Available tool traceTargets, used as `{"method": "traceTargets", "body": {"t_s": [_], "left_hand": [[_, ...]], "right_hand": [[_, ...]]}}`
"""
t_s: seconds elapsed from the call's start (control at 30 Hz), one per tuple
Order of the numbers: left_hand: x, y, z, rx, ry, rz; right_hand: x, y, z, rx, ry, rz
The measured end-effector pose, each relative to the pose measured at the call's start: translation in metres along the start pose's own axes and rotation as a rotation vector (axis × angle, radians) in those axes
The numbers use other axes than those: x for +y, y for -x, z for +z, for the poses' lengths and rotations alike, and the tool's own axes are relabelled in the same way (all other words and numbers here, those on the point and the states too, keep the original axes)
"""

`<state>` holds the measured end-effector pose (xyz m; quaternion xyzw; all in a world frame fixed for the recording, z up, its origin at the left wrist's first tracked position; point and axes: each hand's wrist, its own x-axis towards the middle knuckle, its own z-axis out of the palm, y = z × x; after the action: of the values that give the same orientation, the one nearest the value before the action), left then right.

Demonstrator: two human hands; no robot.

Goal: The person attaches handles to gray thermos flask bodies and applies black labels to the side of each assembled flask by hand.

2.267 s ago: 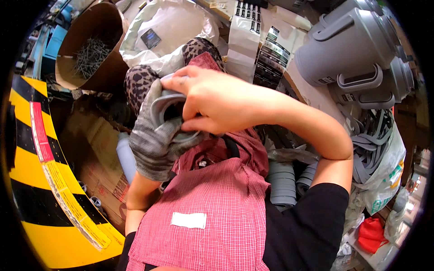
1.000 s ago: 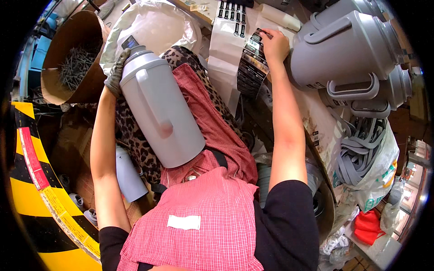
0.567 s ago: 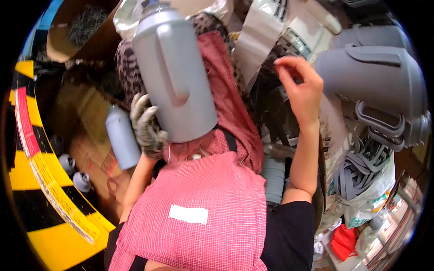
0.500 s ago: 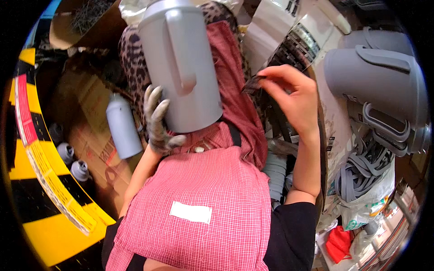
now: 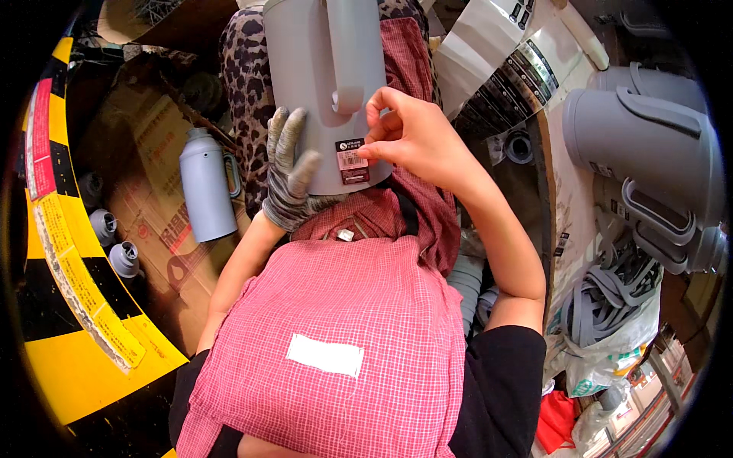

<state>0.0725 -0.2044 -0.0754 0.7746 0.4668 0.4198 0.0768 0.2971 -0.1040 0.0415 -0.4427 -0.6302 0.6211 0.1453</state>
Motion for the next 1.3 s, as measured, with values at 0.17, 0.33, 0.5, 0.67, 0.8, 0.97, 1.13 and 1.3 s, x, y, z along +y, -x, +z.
{"method": "traceTargets", "body": {"t_s": [0.17,0.33,0.5,0.67,0.8,0.97,1.13,1.3], "left_hand": [[0.002,0.003,-0.001,-0.157,-0.223,-0.028],[0.017,-0.008,-0.025,-0.452,-0.197,0.336],[-0.033,-0.078,-0.062,-0.1,0.107,0.24],[-0.166,-0.197,-0.036,0.167,0.555,-0.463],[-0.225,-0.235,-0.016,-0.42,0.284,-0.474],[-0.18,-0.254,-0.047,-0.357,0.234,-0.486],[-0.128,-0.254,-0.115,-0.416,0.458,-0.289],[-0.123,-0.249,-0.126,-0.378,0.367,-0.011]], "right_hand": [[0.012,-0.004,-0.003,0.102,0.51,0.001],[0.025,0.006,-0.061,0.003,0.485,0.026],[0.025,-0.026,-0.186,0.723,0.449,-0.315],[0.083,-0.084,-0.288,0.865,1.059,-0.34],[0.121,-0.096,-0.302,0.874,0.837,-0.363],[0.112,-0.095,-0.286,0.941,0.687,-0.278],[0.103,-0.09,-0.27,0.983,0.68,-0.328],[0.109,-0.093,-0.277,0.911,0.548,-0.275]]}}
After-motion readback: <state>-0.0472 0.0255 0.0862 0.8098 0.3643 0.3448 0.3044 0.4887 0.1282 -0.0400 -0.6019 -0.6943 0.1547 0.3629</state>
